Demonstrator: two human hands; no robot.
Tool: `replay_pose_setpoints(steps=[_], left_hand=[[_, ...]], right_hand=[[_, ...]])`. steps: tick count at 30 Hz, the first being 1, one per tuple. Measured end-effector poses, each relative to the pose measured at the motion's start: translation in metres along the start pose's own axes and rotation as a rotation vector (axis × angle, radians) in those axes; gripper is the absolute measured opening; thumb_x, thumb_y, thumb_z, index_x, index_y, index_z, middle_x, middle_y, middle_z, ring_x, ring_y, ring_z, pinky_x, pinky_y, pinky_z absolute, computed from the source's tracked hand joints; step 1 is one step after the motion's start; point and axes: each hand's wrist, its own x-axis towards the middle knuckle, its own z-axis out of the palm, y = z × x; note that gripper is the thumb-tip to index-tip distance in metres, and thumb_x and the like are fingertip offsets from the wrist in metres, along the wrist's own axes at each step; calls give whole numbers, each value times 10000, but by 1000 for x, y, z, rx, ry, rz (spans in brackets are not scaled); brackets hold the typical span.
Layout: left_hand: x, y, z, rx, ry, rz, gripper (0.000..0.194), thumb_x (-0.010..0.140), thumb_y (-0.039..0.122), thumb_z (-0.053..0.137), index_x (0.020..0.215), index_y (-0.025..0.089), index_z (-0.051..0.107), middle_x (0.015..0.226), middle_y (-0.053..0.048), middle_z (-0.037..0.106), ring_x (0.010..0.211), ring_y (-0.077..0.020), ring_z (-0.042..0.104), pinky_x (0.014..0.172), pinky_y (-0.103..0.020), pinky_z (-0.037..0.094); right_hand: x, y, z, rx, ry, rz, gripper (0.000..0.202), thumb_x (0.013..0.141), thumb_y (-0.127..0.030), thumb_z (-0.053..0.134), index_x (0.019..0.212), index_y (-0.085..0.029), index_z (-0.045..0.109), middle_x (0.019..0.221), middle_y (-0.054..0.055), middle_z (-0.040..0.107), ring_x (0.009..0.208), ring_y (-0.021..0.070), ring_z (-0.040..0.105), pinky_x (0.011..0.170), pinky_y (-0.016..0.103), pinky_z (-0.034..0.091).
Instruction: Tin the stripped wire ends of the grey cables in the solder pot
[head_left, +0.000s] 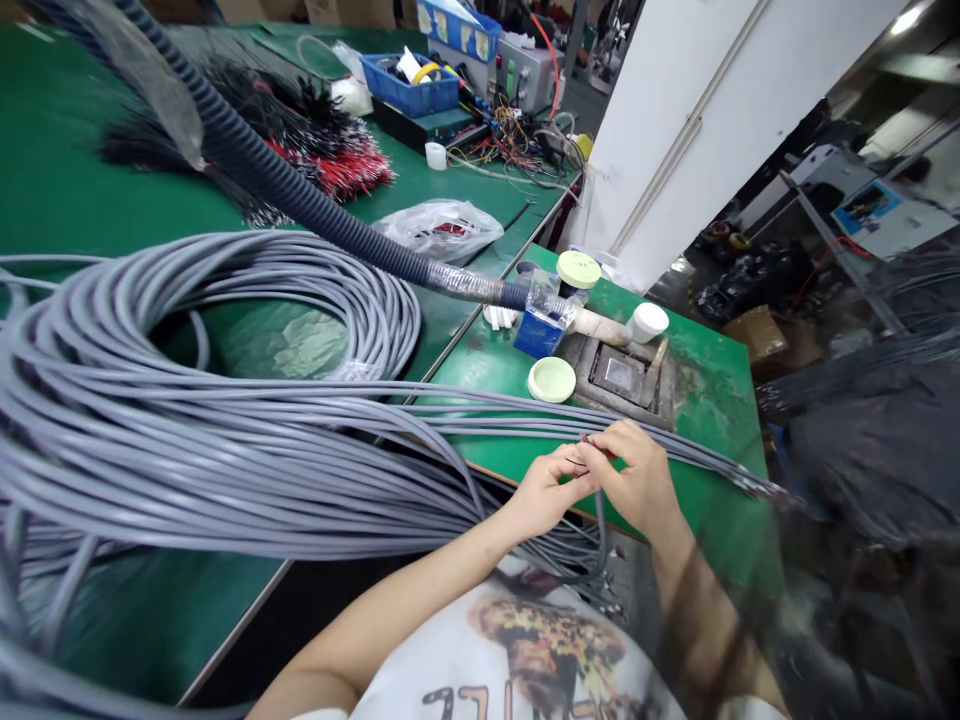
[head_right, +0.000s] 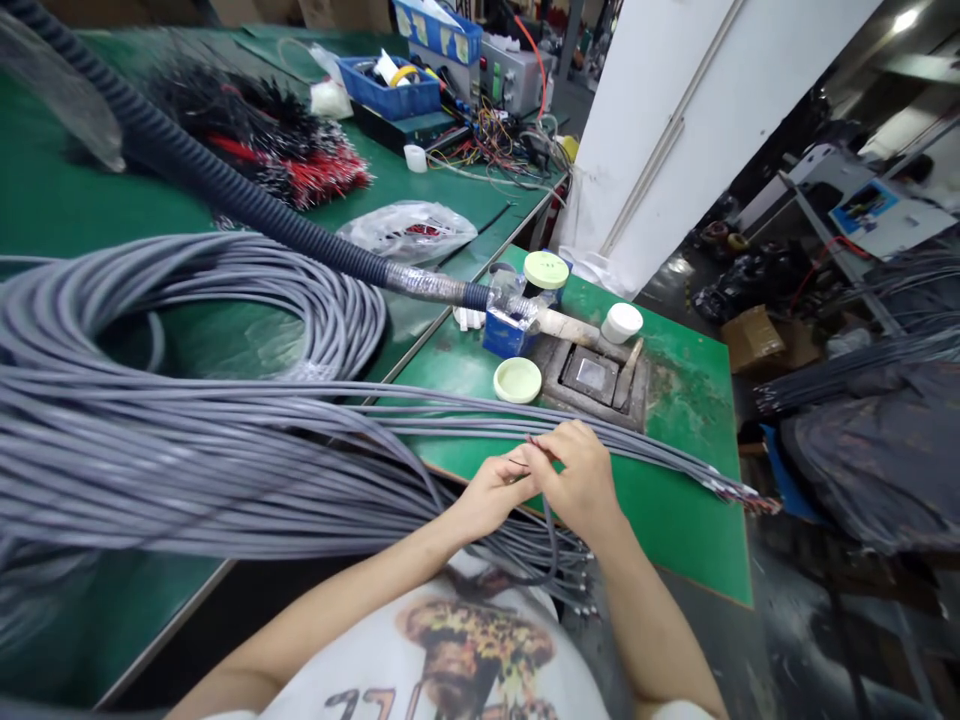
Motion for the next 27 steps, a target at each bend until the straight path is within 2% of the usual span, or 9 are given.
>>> replay_pose_setpoints(steps=[4,8,10,14,17,19,24,27], left_hand=[[-4,4,-6,29,-4,33,244,806,397,677,789,165,748,881,-71,632,884,-186,568,860,-315,435],[-8,9,-11,-11,12,-43,287,815,422,659,779,148,739,842,-66,601,821,-168,554,792,-291,439],[-9,8,-11,-50,32,-74,317,797,446,671,757,137,730,815,-63,586,796,-164,542,775,-290,437],[-7,2,-7,-112,55,-68,325,756,454,712,730,130,717,818,-57,570,798,-161,525,780,-296,431],[-5,-1,-4,-145,47,-36,322,744,455,724,737,133,718,852,-64,580,843,-173,524,819,-312,428],[-6,-1,-3,-140,41,-18,318,747,453,723,736,135,718,868,-70,585,862,-179,524,829,-316,428],[-9,-2,-7,-168,85,-59,303,744,426,728,694,130,690,824,-42,541,761,-135,501,716,-265,432],[-10,-2,-10,-228,120,-137,319,741,439,725,706,124,687,835,-36,540,697,-110,491,623,-234,415]], right_hand=[[4,6,7,163,48,159,225,843,-266,590,653,-190,683,619,10,592,610,145,538,588,285,412],[5,21,-2,310,187,319,218,843,-296,583,714,-190,722,582,-16,556,565,131,523,542,261,400],[4,23,-7,283,174,319,223,848,-309,582,723,-190,723,596,-12,567,576,133,529,549,260,401],[0,13,-1,120,-10,178,213,842,-316,615,695,-184,693,662,16,622,645,150,550,637,284,426],[-1,4,11,-62,13,51,203,841,-302,623,687,-179,671,652,25,611,667,158,530,691,313,409],[-1,0,15,-100,40,26,249,872,-282,577,657,-183,656,625,22,586,658,156,513,693,319,398],[-4,1,14,168,55,153,347,887,-282,560,556,-196,623,583,7,580,609,143,530,633,293,423],[-11,6,14,298,48,211,311,877,-279,577,587,-203,661,614,4,627,610,143,570,624,282,453]])
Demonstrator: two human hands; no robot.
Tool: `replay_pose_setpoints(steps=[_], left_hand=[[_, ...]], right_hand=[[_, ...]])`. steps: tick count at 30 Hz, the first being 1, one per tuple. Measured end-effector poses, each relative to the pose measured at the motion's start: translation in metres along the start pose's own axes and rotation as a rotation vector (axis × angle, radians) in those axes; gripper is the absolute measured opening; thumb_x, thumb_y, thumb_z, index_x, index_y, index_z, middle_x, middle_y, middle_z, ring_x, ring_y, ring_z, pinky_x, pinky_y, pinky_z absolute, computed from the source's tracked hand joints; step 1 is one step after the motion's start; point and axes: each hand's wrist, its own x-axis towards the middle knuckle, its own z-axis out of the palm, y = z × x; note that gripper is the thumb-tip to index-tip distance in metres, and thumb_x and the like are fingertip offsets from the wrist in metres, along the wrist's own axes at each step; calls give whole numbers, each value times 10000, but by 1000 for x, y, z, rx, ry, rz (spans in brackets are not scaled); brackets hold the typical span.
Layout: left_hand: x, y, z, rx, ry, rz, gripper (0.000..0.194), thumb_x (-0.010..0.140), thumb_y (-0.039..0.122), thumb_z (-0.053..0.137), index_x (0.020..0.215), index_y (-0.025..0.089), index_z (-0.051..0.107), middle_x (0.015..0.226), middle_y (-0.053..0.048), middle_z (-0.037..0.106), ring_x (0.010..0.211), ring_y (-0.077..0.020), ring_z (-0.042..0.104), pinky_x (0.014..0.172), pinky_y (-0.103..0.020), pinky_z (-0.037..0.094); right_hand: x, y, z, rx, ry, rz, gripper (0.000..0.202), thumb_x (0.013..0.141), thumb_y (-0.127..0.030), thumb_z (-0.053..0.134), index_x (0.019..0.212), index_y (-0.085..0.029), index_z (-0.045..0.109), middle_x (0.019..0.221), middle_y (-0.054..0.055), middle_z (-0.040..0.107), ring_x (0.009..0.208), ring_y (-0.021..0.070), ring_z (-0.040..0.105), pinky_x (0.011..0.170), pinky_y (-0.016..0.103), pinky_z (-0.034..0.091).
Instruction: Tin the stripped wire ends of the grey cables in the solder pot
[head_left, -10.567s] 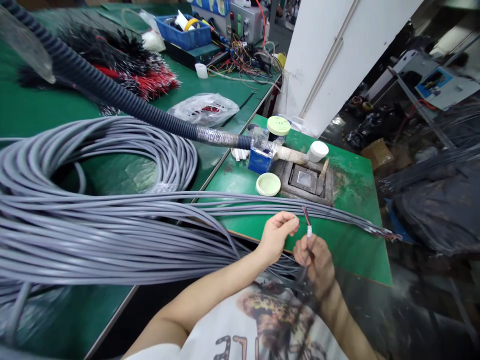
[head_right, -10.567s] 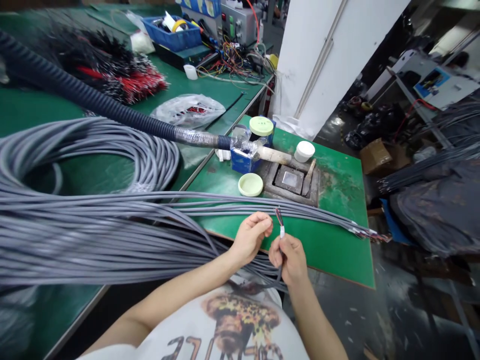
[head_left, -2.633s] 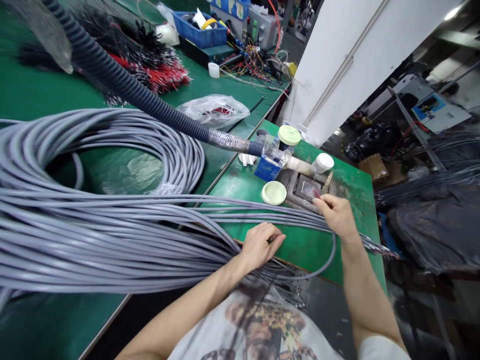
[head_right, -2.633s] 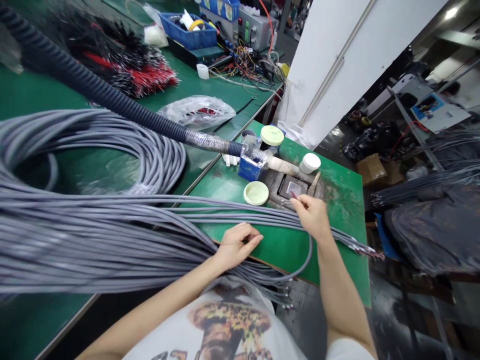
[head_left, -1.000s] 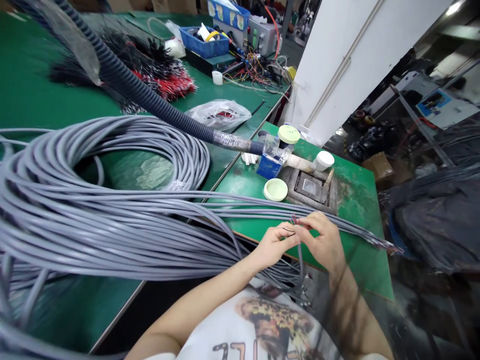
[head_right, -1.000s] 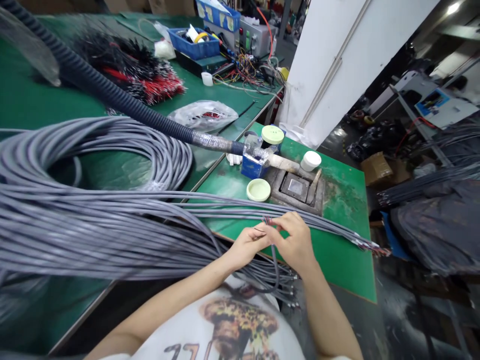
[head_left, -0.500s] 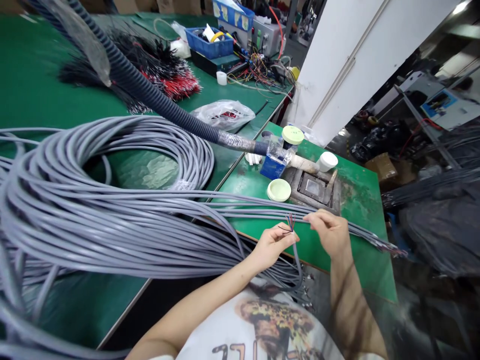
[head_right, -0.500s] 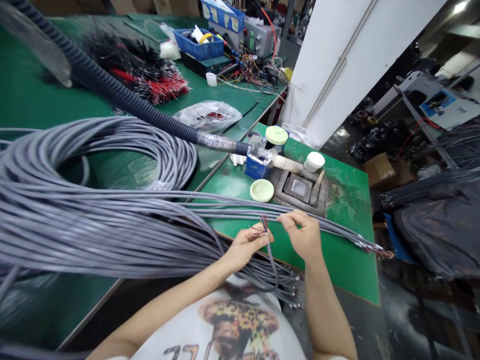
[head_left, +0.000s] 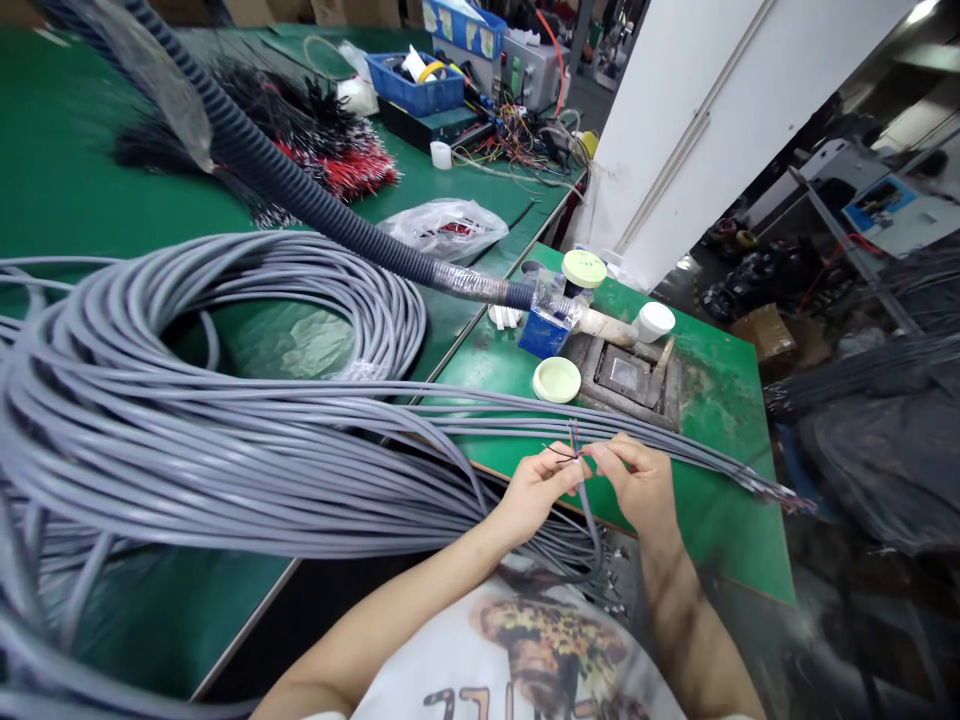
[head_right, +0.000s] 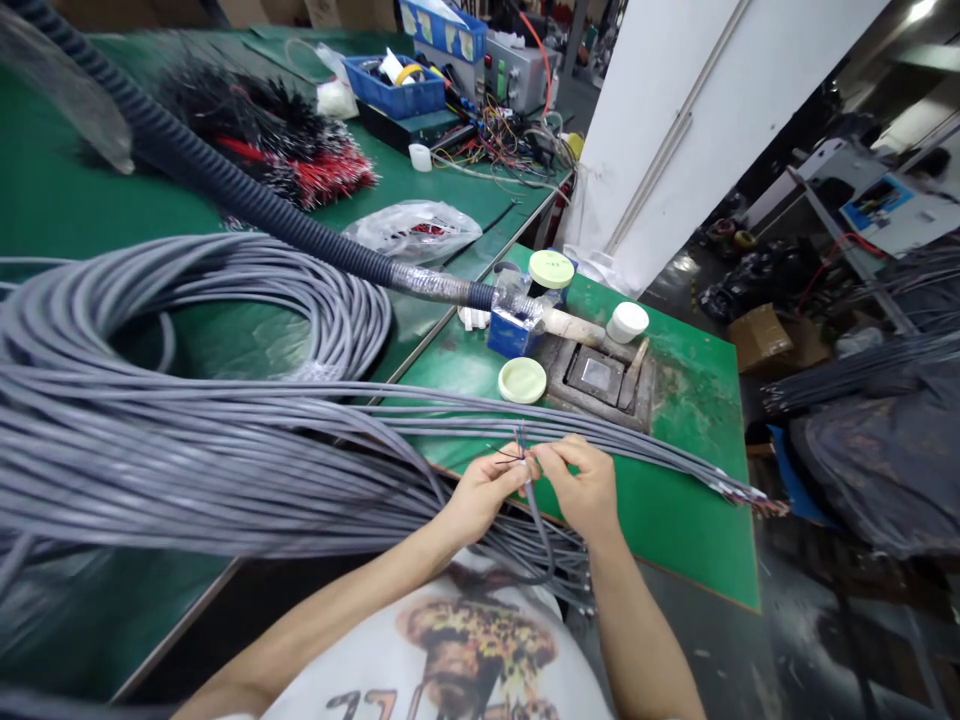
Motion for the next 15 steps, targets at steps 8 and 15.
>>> replay_pose_setpoints(steps=[8,15], left_hand=[[2,9,-1,-101,4,-68,304,741,427,728,740,124,712,716,-18,586,603,-85,467,600,-224,385],[6,14,1,-307,-39,-130,257,741,362,748,724,114,684,661,-7,578,604,-83,510,629,-220,424]], right_hand=[[-15,23,-11,-122,78,-245,238,865,-168,593,1049,-269,704,883,29,697,814,183,624,780,357,491],[-22,37,-13,-316,-113,-583,497,860,-85,517,1293,-324,566,1233,70,612,1123,238,554,915,443,495]])
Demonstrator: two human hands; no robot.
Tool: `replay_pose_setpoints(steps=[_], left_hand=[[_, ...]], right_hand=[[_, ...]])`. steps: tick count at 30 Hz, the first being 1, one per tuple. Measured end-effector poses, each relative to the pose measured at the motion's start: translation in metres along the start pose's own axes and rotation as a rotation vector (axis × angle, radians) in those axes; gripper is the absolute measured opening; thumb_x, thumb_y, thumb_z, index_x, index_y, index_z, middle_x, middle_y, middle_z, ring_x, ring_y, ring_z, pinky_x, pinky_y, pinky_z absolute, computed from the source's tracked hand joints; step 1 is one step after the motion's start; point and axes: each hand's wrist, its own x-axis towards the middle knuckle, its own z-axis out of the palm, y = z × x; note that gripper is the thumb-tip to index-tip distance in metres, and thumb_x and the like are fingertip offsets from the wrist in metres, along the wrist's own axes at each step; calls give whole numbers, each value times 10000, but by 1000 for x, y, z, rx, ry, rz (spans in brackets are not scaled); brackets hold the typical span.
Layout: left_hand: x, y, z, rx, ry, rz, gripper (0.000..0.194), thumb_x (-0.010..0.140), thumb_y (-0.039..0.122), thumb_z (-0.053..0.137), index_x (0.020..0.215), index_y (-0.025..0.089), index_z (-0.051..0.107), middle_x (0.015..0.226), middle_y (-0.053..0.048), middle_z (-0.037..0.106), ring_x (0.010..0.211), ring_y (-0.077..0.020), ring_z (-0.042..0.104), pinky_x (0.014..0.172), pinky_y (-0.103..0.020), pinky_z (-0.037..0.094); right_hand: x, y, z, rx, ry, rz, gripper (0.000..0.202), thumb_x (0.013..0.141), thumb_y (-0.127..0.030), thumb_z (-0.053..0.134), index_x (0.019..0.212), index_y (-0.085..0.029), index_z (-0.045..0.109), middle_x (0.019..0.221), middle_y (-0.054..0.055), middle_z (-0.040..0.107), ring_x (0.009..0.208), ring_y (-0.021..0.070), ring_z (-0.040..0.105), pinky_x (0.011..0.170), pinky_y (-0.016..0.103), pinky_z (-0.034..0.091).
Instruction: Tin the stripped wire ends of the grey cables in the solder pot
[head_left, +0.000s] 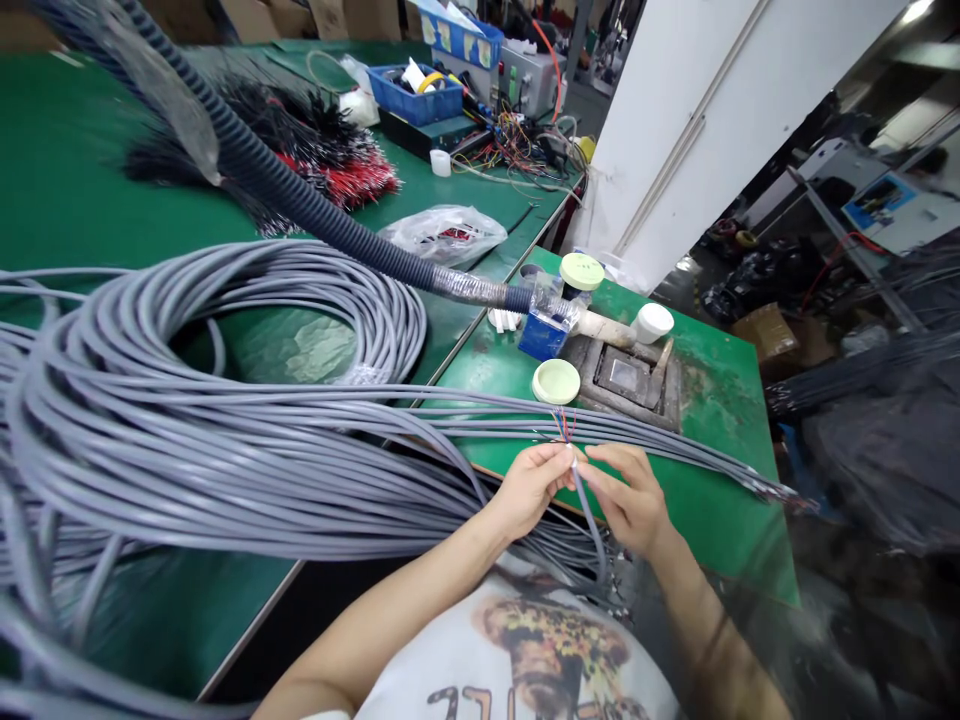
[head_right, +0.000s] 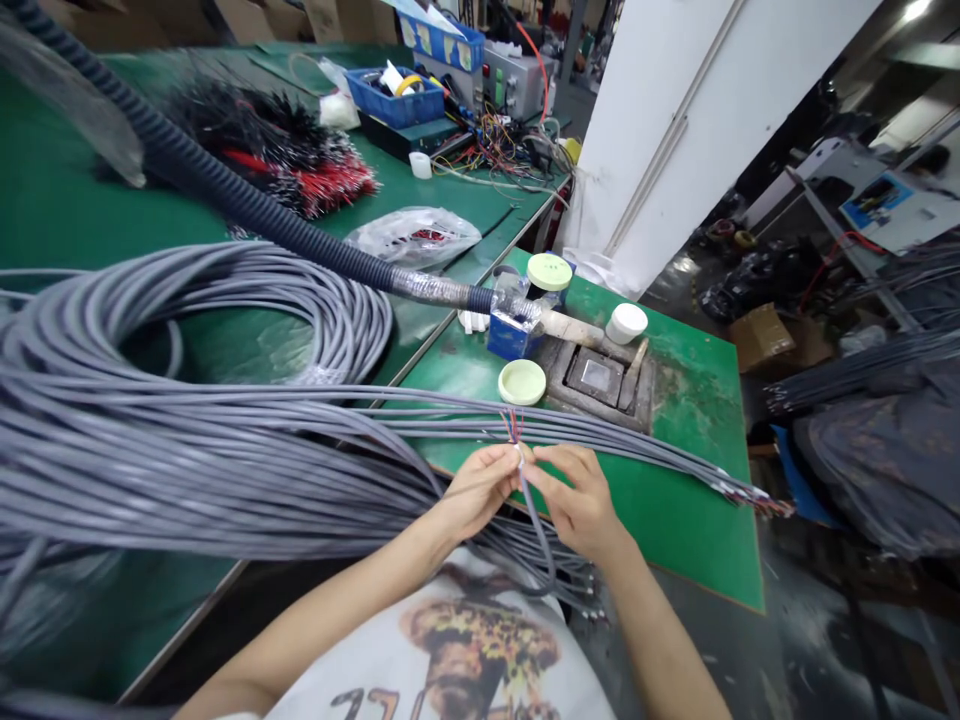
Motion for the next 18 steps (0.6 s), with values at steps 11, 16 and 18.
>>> replay_pose_setpoints(steps=[11,16,18], left_hand=[[-10,20,3,327,32,153,262,836,363,654,929,126,714,784,-53,644,660,-107,582,657,-236,466],[-35,42,3,750,-15,605,125,852,173,619,907,176,731,896,-65,662,823,-146,618,755,-268,491],[-40,44,-1,854,-15,716,149,840,114,614,914,182,724,875,-60,671,828,-146,626,759,-266,497]], right_hand=[[22,9,1,-29,193,-91,387,876,-139,555,1243,-264,574,1215,68,653,1177,254,545,944,473,492],[59,29,-6,-8,299,163,234,906,-164,509,1081,-240,644,1052,57,682,1009,212,602,896,402,495],[71,41,-4,-26,268,248,195,927,-242,493,1024,-231,662,1001,55,670,969,208,599,882,384,487]])
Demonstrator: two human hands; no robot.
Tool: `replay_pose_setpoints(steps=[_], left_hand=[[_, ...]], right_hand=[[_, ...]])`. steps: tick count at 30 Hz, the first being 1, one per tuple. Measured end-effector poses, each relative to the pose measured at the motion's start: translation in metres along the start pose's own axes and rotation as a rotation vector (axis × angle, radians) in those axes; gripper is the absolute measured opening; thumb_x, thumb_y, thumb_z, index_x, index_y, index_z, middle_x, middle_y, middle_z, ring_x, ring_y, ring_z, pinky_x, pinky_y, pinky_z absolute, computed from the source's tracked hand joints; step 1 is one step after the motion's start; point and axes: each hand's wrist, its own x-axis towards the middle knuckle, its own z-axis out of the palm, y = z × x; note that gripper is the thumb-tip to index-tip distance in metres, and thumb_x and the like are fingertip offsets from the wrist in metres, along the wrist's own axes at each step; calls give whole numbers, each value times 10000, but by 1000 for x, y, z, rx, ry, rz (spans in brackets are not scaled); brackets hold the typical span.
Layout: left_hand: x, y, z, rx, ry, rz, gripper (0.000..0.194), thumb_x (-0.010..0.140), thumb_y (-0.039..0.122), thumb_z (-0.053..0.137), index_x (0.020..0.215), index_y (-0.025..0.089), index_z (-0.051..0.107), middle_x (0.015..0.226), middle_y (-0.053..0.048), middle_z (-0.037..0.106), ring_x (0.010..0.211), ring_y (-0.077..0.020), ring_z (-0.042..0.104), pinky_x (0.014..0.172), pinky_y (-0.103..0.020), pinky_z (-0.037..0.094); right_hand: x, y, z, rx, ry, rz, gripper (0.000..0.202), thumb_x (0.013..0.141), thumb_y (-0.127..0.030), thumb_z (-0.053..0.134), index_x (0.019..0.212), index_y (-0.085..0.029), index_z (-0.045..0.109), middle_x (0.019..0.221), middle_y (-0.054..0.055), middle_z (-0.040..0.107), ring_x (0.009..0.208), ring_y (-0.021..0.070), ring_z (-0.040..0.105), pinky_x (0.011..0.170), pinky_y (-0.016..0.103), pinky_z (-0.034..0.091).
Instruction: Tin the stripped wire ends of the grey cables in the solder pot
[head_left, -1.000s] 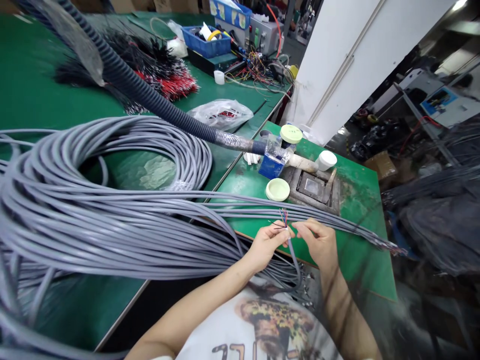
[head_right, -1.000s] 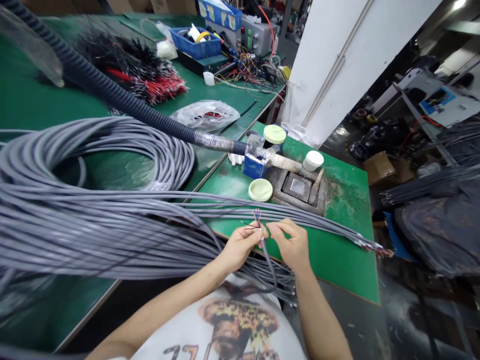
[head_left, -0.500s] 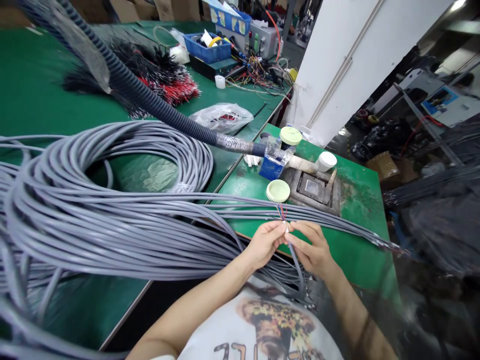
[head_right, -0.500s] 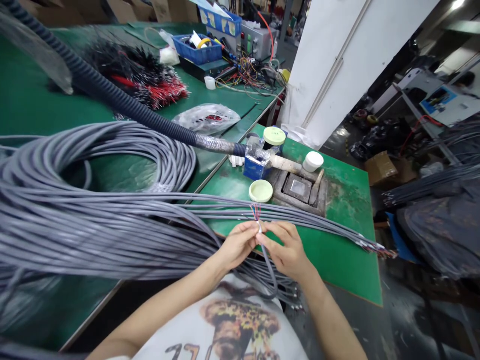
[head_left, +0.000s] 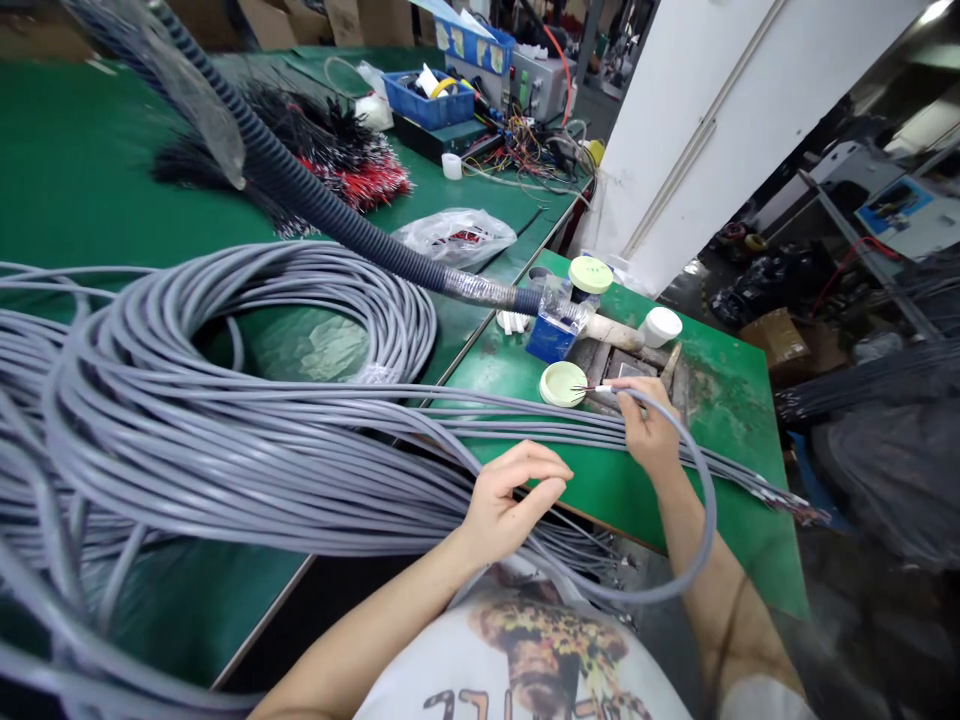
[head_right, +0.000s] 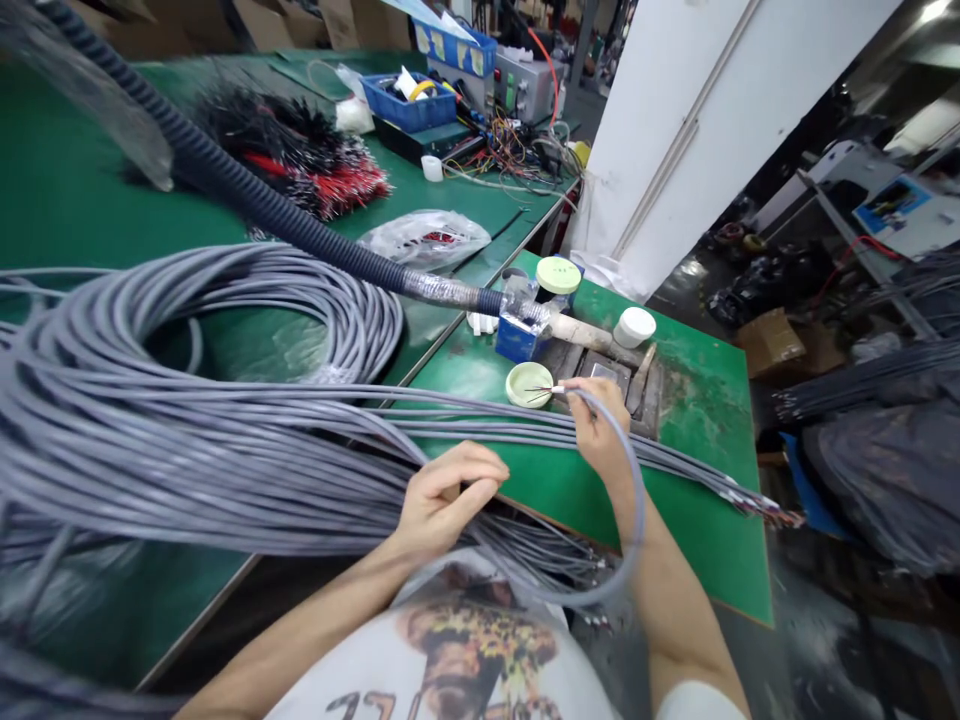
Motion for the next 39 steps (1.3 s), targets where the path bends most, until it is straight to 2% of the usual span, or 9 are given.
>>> replay_pose_setpoints(steps=[5,10,19,25,29,33,36,39], left_hand=[[-5,-16,-10,193,74,100,174,812,64,623,925,161,712,860,-67,680,809,-143,636,727,-254,513],[-7,-25,-17,255,116,119,164,803,59,628,906,159,707,845,-66,688,805,-150,640,721,-261,522],[-6,-28,-20,244,134,81,147,812,67,623,892,163,702,844,-64,687,802,-148,642,730,-263,519],[-5,-27,-20,247,129,72,143,811,71,625,888,163,702,837,-63,690,796,-151,645,725,-263,520],[-6,-28,-20,243,133,88,158,809,68,623,898,172,703,838,-61,694,801,-155,642,728,-271,520],[-7,-26,-20,248,130,92,160,814,74,617,903,175,703,842,-62,694,804,-159,643,721,-277,523],[-6,-23,-19,249,128,97,154,820,88,613,907,177,703,842,-66,693,803,-165,645,709,-282,527],[-5,-22,-17,245,118,90,155,821,89,612,905,182,704,839,-63,693,801,-165,648,709,-283,529]], right_hand=[[24,21,23,-76,-64,85,234,933,-355,484,964,-229,678,940,39,669,907,210,595,870,364,454],[35,22,40,-145,-152,43,247,939,-349,468,947,-224,681,937,33,688,888,208,597,838,340,422],[40,21,51,-311,-244,19,244,954,-335,451,927,-227,669,889,21,710,836,206,588,815,346,355],[42,23,53,-346,-275,3,255,964,-335,430,949,-228,661,912,30,718,868,220,591,822,352,351],[45,19,42,-329,-240,14,239,953,-328,455,928,-222,669,890,24,713,843,214,594,817,348,360],[46,22,12,-336,-125,52,237,941,-332,470,931,-211,673,917,42,710,884,225,600,838,352,378],[42,37,-13,-398,-78,84,237,937,-334,473,942,-214,677,932,53,709,902,237,604,849,360,390],[35,59,-30,-498,-60,135,246,937,-331,478,949,-201,687,941,68,710,889,238,608,830,359,393]])
